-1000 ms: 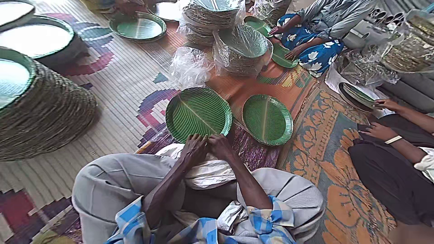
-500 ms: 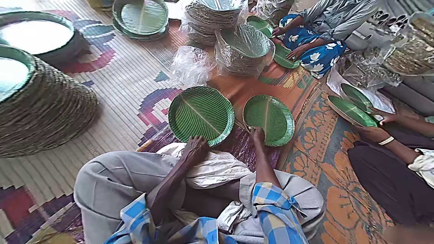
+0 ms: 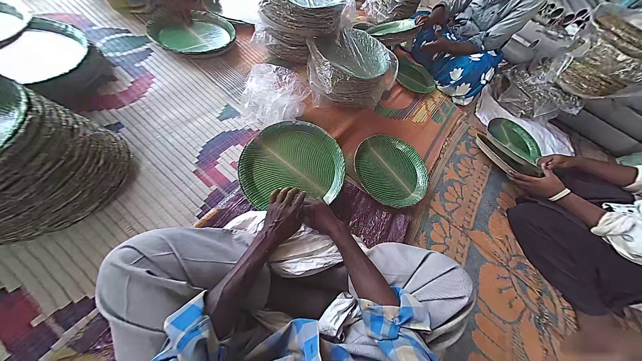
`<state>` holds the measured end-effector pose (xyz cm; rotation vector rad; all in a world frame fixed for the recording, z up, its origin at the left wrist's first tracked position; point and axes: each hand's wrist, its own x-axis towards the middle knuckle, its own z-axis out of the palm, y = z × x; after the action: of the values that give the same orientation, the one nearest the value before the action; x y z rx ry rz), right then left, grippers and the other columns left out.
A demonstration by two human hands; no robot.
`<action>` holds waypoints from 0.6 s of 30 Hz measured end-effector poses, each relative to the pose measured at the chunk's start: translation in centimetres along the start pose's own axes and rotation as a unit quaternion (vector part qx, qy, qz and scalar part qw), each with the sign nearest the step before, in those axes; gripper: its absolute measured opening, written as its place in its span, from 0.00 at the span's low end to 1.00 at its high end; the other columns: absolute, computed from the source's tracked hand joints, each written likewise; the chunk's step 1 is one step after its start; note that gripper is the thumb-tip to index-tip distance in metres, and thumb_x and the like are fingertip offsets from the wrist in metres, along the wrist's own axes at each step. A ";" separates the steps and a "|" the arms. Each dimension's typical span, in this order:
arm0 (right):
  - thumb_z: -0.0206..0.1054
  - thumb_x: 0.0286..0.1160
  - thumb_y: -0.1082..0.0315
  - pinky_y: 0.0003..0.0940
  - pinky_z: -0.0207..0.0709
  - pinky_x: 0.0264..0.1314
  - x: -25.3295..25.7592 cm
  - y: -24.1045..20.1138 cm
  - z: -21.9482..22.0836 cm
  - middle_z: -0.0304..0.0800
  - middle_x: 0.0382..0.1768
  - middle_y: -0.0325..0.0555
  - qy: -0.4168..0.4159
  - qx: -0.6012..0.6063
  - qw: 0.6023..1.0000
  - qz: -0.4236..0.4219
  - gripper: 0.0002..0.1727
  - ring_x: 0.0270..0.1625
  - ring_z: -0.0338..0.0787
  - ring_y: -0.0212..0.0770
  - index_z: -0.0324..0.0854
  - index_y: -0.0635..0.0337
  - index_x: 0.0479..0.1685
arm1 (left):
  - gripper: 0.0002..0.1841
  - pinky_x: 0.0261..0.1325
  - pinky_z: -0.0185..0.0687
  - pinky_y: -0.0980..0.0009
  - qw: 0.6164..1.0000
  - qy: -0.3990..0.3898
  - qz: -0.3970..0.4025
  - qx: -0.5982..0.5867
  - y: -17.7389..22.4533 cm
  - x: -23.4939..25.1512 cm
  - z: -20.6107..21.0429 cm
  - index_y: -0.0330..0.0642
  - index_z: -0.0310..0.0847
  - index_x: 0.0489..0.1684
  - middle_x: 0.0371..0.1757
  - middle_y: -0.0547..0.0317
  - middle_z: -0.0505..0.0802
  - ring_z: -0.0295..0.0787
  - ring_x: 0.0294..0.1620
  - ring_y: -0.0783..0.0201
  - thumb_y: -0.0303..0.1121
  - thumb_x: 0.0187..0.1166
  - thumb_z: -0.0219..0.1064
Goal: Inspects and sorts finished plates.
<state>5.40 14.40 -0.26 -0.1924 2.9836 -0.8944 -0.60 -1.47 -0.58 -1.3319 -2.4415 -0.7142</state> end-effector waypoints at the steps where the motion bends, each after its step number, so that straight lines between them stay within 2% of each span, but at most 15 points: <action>1: 0.64 0.81 0.64 0.59 0.74 0.72 -0.1 1.0 -0.7 0.94 0.51 0.60 0.031 -0.012 0.999 0.040 0.16 0.62 0.90 0.59 0.92 0.69 0.44 | 0.21 0.75 0.70 0.35 0.988 -0.141 -0.060 -0.007 0.0 0.2 -0.5 0.35 0.86 0.64 0.62 0.34 0.91 0.85 0.69 0.33 0.38 0.85 0.55; 2: 0.66 0.82 0.61 0.59 0.76 0.72 -0.5 2.3 -2.0 0.95 0.50 0.58 0.093 -0.030 0.991 0.091 0.17 0.61 0.92 0.58 0.94 0.67 0.44 | 0.22 0.76 0.67 0.34 0.956 -0.270 -0.113 -0.009 0.0 0.8 -0.8 0.33 0.83 0.67 0.67 0.31 0.87 0.80 0.73 0.31 0.40 0.89 0.53; 3: 0.70 0.80 0.59 0.59 0.79 0.70 -0.9 3.8 -3.4 0.95 0.48 0.59 0.164 -0.054 0.974 0.150 0.16 0.58 0.93 0.58 0.94 0.66 0.44 | 0.23 0.76 0.66 0.33 0.930 -0.341 -0.138 -0.007 0.1 1.4 -0.9 0.31 0.82 0.66 0.68 0.30 0.85 0.78 0.74 0.30 0.41 0.89 0.53; 4: 0.72 0.79 0.58 0.59 0.78 0.70 -1.6 5.4 -5.1 0.93 0.52 0.62 0.191 -0.077 0.952 0.226 0.18 0.60 0.91 0.60 0.93 0.67 0.50 | 0.23 0.75 0.67 0.34 0.919 -0.367 -0.146 -0.005 0.4 1.8 -1.0 0.31 0.83 0.64 0.68 0.30 0.86 0.78 0.74 0.31 0.43 0.89 0.54; 6: 0.72 0.79 0.55 0.63 0.71 0.76 -3.1 8.1 -7.4 0.85 0.68 0.64 0.147 -0.094 0.905 0.388 0.26 0.73 0.82 0.63 0.85 0.65 0.67 | 0.23 0.75 0.68 0.37 0.919 -0.367 -0.143 -0.006 0.7 2.1 -1.3 0.32 0.85 0.60 0.64 0.32 0.88 0.81 0.72 0.33 0.43 0.90 0.53; 8: 0.71 0.79 0.54 0.66 0.66 0.80 -4.4 10.0 -7.3 0.79 0.77 0.62 0.097 -0.096 0.868 0.478 0.28 0.81 0.75 0.63 0.82 0.63 0.73 | 0.23 0.76 0.69 0.39 0.924 -0.357 -0.135 -0.012 0.7 1.9 -1.1 0.32 0.86 0.61 0.63 0.34 0.89 0.82 0.71 0.36 0.44 0.91 0.52; 9: 0.70 0.80 0.57 0.66 0.65 0.80 -4.6 10.5 -6.9 0.80 0.77 0.61 0.093 -0.098 0.858 0.496 0.26 0.82 0.75 0.62 0.83 0.62 0.73 | 0.23 0.76 0.69 0.40 0.928 -0.348 -0.134 -0.016 0.6 1.7 -1.0 0.33 0.86 0.61 0.62 0.35 0.90 0.83 0.70 0.37 0.44 0.91 0.52; 11: 0.63 0.83 0.63 0.63 0.65 0.81 -4.5 10.6 -6.8 0.83 0.75 0.57 0.106 -0.103 0.845 0.513 0.20 0.80 0.78 0.58 0.85 0.60 0.70 | 0.23 0.77 0.69 0.41 0.933 -0.333 -0.135 -0.015 0.3 1.5 -1.0 0.34 0.86 0.61 0.61 0.36 0.90 0.84 0.70 0.38 0.44 0.91 0.53; 14: 0.59 0.86 0.66 0.61 0.68 0.80 -4.7 10.6 -8.2 0.86 0.71 0.57 0.196 -0.091 0.825 0.522 0.18 0.76 0.83 0.58 0.88 0.61 0.64 | 0.22 0.76 0.67 0.40 0.928 -0.350 -0.128 -0.006 0.5 1.5 -1.0 0.34 0.85 0.63 0.63 0.34 0.88 0.81 0.71 0.36 0.43 0.90 0.53; 16: 0.63 0.81 0.71 0.66 0.70 0.72 -4.3 9.8 -9.8 0.91 0.59 0.63 0.325 -0.128 0.826 0.442 0.13 0.66 0.87 0.64 0.92 0.65 0.52 | 0.22 0.74 0.68 0.39 0.923 -0.366 -0.119 -0.002 0.4 1.6 -0.9 0.34 0.85 0.61 0.63 0.34 0.88 0.80 0.71 0.35 0.42 0.89 0.52; 18: 0.64 0.76 0.76 0.67 0.73 0.65 -3.7 7.0 -11.4 0.92 0.51 0.66 0.409 -0.172 0.842 0.306 0.12 0.58 0.89 0.67 0.93 0.68 0.47 | 0.23 0.76 0.66 0.38 0.937 -0.328 -0.119 -0.023 -0.1 1.4 -0.7 0.34 0.86 0.62 0.61 0.35 0.89 0.82 0.69 0.36 0.44 0.90 0.53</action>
<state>7.65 26.90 5.38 1.4067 3.4678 -0.3906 -1.42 -0.87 0.58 -1.4875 -3.1681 -0.4150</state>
